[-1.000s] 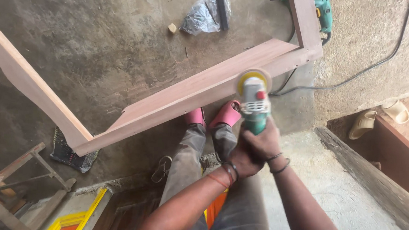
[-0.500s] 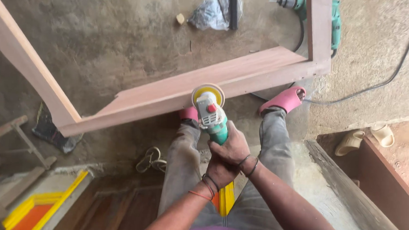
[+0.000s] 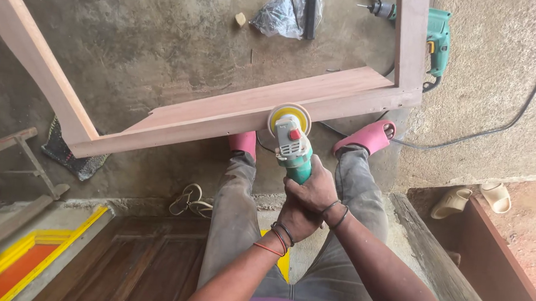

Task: The person hammers nails into a wooden frame using a hammer, then uses a power sander to smooth the frame's surface. The person handles nails, a hammer, and a power sander while working on the wooden frame.

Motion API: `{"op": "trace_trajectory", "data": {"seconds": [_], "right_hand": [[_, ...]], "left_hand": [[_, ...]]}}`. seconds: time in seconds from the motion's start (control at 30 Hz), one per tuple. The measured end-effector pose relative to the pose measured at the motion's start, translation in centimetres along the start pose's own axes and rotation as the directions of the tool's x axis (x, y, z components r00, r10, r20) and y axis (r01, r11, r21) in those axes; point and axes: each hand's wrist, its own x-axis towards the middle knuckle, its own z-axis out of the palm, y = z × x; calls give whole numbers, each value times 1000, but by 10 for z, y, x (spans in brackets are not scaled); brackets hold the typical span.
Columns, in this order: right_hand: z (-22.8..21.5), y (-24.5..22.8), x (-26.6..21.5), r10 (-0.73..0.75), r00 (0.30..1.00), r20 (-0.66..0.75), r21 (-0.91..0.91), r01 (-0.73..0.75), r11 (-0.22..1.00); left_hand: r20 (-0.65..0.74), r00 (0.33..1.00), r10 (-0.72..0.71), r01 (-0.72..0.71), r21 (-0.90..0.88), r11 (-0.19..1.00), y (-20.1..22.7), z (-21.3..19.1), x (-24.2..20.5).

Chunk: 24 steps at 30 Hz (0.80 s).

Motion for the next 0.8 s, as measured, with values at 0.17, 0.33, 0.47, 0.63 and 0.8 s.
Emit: {"op": "trace_trajectory", "data": {"seconds": [0.17,0.33,0.47,0.63,0.8], "right_hand": [[-10,13,5,-6,1000,-27,28,7,1000],[-22,23,6,-1,998,-68,-1,1,1000],[-39,22,5,34,996,-86,76,-28,997],[-60,33,3,2,993,-115,94,9,996],[-75,49,1,-17,992,-122,69,26,997]], "left_hand": [[47,998,-52,57,-102,993,3,6,13],[29,999,35,-35,-4,999,5,21,22],[30,998,50,-48,-56,997,11,32,32],[-34,996,80,-81,-30,996,30,37,47],[39,994,101,-100,-22,995,36,55,54]]}}
